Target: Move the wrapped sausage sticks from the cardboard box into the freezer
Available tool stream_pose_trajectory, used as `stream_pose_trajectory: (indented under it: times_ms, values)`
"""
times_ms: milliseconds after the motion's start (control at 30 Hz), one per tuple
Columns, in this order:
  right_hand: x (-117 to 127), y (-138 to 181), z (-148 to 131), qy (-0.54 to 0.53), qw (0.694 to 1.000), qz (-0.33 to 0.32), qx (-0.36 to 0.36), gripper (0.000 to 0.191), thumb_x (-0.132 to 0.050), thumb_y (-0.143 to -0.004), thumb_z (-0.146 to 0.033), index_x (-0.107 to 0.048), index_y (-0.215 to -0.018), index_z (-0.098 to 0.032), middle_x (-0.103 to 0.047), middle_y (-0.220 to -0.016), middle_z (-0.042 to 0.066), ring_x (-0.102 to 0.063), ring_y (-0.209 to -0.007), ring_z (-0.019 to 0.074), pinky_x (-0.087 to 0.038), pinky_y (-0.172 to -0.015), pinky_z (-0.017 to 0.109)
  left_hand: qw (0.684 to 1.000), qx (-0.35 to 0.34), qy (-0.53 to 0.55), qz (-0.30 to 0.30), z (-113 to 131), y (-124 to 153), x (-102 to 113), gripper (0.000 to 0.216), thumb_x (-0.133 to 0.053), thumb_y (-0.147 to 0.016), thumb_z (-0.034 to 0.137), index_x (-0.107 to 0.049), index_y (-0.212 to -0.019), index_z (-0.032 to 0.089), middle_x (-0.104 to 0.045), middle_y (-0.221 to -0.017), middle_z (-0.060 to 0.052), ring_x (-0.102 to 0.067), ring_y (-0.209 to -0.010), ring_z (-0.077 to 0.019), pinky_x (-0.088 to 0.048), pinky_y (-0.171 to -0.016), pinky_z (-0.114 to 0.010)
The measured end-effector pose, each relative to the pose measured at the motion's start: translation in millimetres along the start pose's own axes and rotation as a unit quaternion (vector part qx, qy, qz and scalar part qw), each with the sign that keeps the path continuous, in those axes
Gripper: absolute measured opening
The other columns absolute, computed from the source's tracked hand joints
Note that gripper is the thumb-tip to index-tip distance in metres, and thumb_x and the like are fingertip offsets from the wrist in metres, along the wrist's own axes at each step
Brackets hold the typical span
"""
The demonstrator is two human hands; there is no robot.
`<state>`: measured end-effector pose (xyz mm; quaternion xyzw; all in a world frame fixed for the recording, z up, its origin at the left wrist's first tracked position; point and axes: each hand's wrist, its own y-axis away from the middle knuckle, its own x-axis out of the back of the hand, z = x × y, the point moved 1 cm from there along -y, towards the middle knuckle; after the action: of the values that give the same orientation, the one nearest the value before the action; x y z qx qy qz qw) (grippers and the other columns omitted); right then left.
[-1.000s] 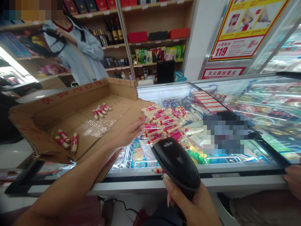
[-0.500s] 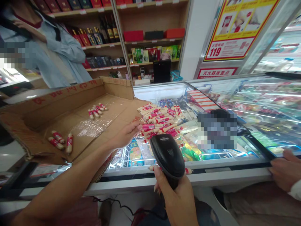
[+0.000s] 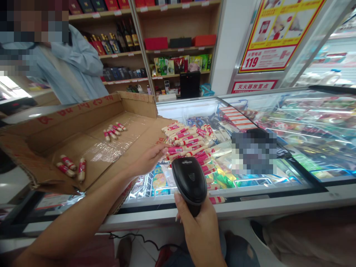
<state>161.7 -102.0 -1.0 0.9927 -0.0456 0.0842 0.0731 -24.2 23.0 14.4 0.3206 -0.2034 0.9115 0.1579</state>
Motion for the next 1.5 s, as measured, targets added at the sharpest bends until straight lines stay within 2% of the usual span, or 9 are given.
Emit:
stream_pose_trajectory:
  times_ms: [333, 500, 667, 833, 1133, 1267, 1367, 1500]
  values:
    - [-0.2, 3.8, -0.3, -0.010, 1.000, -0.005, -0.014, 0.041, -0.062, -0.080, -0.057, -0.066, -0.073, -0.017, -0.060, -0.050, -0.001, -0.058, -0.051, 0.0171, -0.044, -0.055, 0.028, 0.999, 0.002, -0.049, 0.010, -2.0, -0.1, -0.7, 0.045, -0.029, -0.099, 0.048, -0.061, -0.098, 0.015, -0.067, -0.099, -0.010, -0.060, -0.093, -0.0208, -0.048, -0.083, -0.032]
    - [0.2, 3.4, -1.5, -0.001, 1.000, -0.005, -0.015, 0.041, -0.062, -0.081, -0.057, -0.064, -0.067, -0.018, -0.059, -0.049, -0.001, -0.057, -0.050, 0.0168, -0.044, -0.054, 0.028, 0.999, -0.020, -0.034, 0.011, -0.1, -1.0, -1.3, 0.044, -0.028, -0.099, 0.047, -0.060, -0.104, 0.016, -0.067, -0.103, -0.009, -0.061, -0.096, -0.0199, -0.049, -0.086, -0.032]
    - [-0.4, 3.1, -0.7, -0.009, 1.000, -0.012, -0.009, 0.041, -0.062, -0.080, -0.058, -0.066, -0.075, -0.017, -0.061, -0.050, -0.001, -0.058, -0.050, 0.0170, -0.044, -0.054, 0.028, 0.999, -0.022, -0.031, 0.017, 0.4, -1.6, -1.5, 0.046, -0.029, -0.099, 0.049, -0.060, -0.104, 0.015, -0.067, -0.104, -0.011, -0.060, -0.097, -0.0208, -0.048, -0.088, -0.033]
    - [-1.9, 2.7, 0.8, -0.021, 1.000, -0.016, -0.007, 0.041, -0.061, -0.081, -0.057, -0.068, -0.080, -0.016, -0.061, -0.050, -0.001, -0.056, -0.048, 0.0170, -0.043, -0.053, 0.028, 0.999, -0.016, -0.038, 0.008, -0.5, -1.5, -0.7, 0.047, -0.028, -0.098, 0.051, -0.059, -0.096, 0.016, -0.066, -0.094, -0.010, -0.060, -0.089, -0.0199, -0.048, -0.084, -0.033]
    - [-0.6, 4.1, 0.6, -0.042, 0.999, -0.010, -0.009, 0.040, -0.064, -0.080, -0.056, -0.066, -0.078, -0.016, -0.065, -0.053, 0.002, -0.056, -0.047, 0.0167, -0.044, -0.051, 0.029, 1.000, -0.011, -0.015, 0.009, -1.5, -1.1, -0.8, 0.047, -0.031, -0.098, 0.050, -0.061, -0.108, 0.016, -0.066, -0.108, -0.011, -0.060, -0.101, -0.0221, -0.046, -0.090, -0.034]
    - [3.9, 5.5, 1.2, -0.053, 0.998, -0.012, -0.015, 0.041, -0.066, -0.079, -0.056, -0.068, -0.081, -0.015, -0.061, -0.049, -0.001, -0.056, -0.048, 0.0168, -0.044, -0.051, 0.028, 1.000, -0.003, 0.011, 0.008, -2.1, -0.8, -3.3, 0.048, -0.031, -0.098, 0.051, -0.061, -0.112, 0.016, -0.066, -0.112, -0.012, -0.059, -0.105, -0.0215, -0.045, -0.094, -0.034]
    - [10.3, 7.5, 1.3, -0.052, 0.998, -0.010, -0.021, 0.041, -0.066, -0.079, -0.056, -0.070, -0.081, -0.016, -0.058, -0.046, -0.002, -0.055, -0.046, 0.0158, -0.043, -0.050, 0.026, 0.999, -0.003, 0.020, 0.043, -5.2, -1.4, -3.6, 0.048, -0.034, -0.097, 0.051, -0.062, -0.114, 0.015, -0.066, -0.113, -0.012, -0.059, -0.105, -0.0210, -0.045, -0.094, -0.033]
    - [21.7, 9.8, 1.4, -0.034, 0.999, -0.009, -0.017, 0.042, -0.064, -0.079, -0.058, -0.066, -0.067, -0.018, -0.057, -0.044, -0.001, -0.054, -0.045, 0.0150, -0.044, -0.047, 0.024, 0.990, 0.019, 0.017, 0.136, -10.5, -8.5, 5.6, 0.043, -0.038, -0.097, 0.046, -0.060, -0.116, 0.014, -0.066, -0.110, -0.011, -0.061, -0.098, -0.0191, -0.047, -0.090, -0.031]
